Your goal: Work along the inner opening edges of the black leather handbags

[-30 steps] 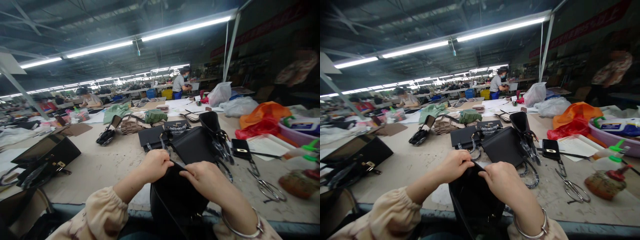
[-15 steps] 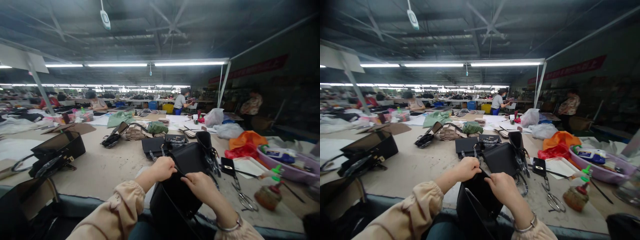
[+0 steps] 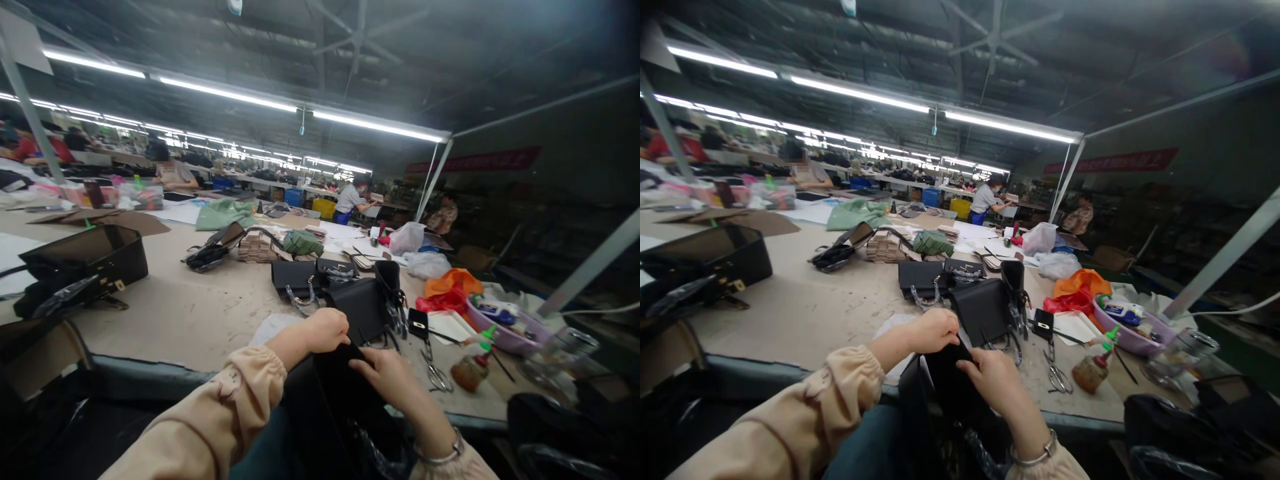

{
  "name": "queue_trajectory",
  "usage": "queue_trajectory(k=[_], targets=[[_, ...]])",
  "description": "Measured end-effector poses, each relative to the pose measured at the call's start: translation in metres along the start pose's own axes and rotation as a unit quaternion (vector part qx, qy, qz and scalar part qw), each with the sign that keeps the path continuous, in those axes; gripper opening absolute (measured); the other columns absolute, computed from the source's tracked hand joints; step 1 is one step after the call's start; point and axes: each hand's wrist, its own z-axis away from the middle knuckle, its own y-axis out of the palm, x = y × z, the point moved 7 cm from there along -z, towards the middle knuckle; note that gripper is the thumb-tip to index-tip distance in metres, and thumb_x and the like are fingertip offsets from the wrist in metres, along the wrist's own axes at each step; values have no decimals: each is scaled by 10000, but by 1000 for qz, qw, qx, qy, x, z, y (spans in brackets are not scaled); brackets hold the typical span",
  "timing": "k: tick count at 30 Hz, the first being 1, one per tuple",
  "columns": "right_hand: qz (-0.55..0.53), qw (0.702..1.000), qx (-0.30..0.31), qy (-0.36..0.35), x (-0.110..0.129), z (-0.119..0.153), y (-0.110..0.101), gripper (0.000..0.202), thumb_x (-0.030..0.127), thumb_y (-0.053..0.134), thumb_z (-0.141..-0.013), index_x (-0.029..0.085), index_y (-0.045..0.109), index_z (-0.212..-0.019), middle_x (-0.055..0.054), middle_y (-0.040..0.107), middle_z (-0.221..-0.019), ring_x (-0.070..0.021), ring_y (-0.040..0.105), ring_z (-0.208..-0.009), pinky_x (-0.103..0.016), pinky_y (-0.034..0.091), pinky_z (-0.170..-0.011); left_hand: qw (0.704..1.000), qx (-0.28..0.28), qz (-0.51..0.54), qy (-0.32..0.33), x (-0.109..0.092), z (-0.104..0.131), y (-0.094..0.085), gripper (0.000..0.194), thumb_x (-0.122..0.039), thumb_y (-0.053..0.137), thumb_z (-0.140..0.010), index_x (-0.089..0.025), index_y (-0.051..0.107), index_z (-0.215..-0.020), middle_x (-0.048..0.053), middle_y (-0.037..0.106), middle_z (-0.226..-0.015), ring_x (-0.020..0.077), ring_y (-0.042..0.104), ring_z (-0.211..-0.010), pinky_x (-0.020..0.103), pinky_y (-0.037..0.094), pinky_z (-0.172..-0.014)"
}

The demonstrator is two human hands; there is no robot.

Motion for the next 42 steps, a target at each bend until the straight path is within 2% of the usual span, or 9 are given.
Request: queue_trajectory(k=[3, 8, 16, 21, 23, 26, 29, 35, 42], targets=[[-30, 999, -3, -11, -1, -12, -1, 252, 387, 516, -869, 257, 686, -1003, -22, 719, -772, -166, 643, -702, -241, 323, -555, 1000, 6, 11, 1, 4, -4, 1, 181, -266, 593, -810, -134, 685, -725, 82, 684, -807, 198, 634, -823, 276, 472, -762], [31, 999, -16, -15, 3, -30, 2, 368, 377, 450, -915, 213, 669, -669, -17, 685, -631, -136, 605, -585, -248, 281, -531, 999, 21, 49, 9, 15, -10, 2, 137, -222, 616, -787, -135, 702, -727, 68, 700, -785, 177, 647, -799, 243, 475, -747], [56, 998, -25, 17, -9, -39, 7, 371, 364, 434, -922, 210, 642, -656, -27, 691, -646, -149, 624, -612, -266, 259, -527, 991, 41, 124, -16, 42, 2, -4, 182, -332, 753, -667, -153, 725, -687, 139, 678, -1105, 222, 595, -1102, 243, 460, -859], [21, 1000, 0, 14, -15, -41, 12, 381, 372, 431, -920, 212, 620, -631, -4, 671, -617, -135, 605, -584, -254, 259, -523, 993, 52, 102, -32, 36, 4, -4, 326, -400, 753, -637, -192, 724, -887, 112, 607, -1237, 238, 614, -1047, 293, 467, -860], [28, 999, 1, 17, -13, -41, 12, 380, 364, 433, -920, 209, 605, -619, -2, 661, -604, -132, 593, -566, -255, 250, -519, 993, 55, 95, -40, 34, 2, -2, 310, -410, 746, -634, -195, 725, -856, 93, 635, -1185, 236, 634, -978, 290, 474, -825], [44, 999, 6, 16, -10, -40, 14, 382, 364, 436, -917, 204, 582, -603, -4, 647, -587, -132, 580, -552, -261, 240, -516, 991, 46, 109, -60, 36, -2, 0, 96, -253, 674, -719, -200, 722, -784, 43, 710, -945, 182, 651, -861, 250, 465, -793], [40, 999, 10, 16, -11, -39, 15, 375, 363, 425, -923, 204, 585, -623, -10, 662, -621, -140, 601, -595, -260, 252, -531, 990, 42, 121, -60, 37, -5, 4, 83, -182, 624, -752, -179, 707, -742, 32, 709, -798, 159, 646, -785, 225, 460, -738], [6, 999, 15, 28, -14, -37, 15, 393, 361, 396, -935, 204, 579, -624, -4, 659, -626, -129, 590, -588, -249, 271, -544, 980, -5, 179, -89, 45, -6, 7, 130, -196, 652, -737, -147, 671, -619, 36, 715, -833, 141, 633, -762, 210, 448, -708], [16, 999, 8, 32, -12, -38, 14, 400, 363, 385, -938, 206, 560, -614, 3, 643, -607, -124, 576, -574, -252, 256, -537, 981, -14, 169, -95, 49, -6, 14, 115, -222, 603, -778, -160, 697, -755, 32, 696, -776, 144, 610, -731, 219, 429, -678]])
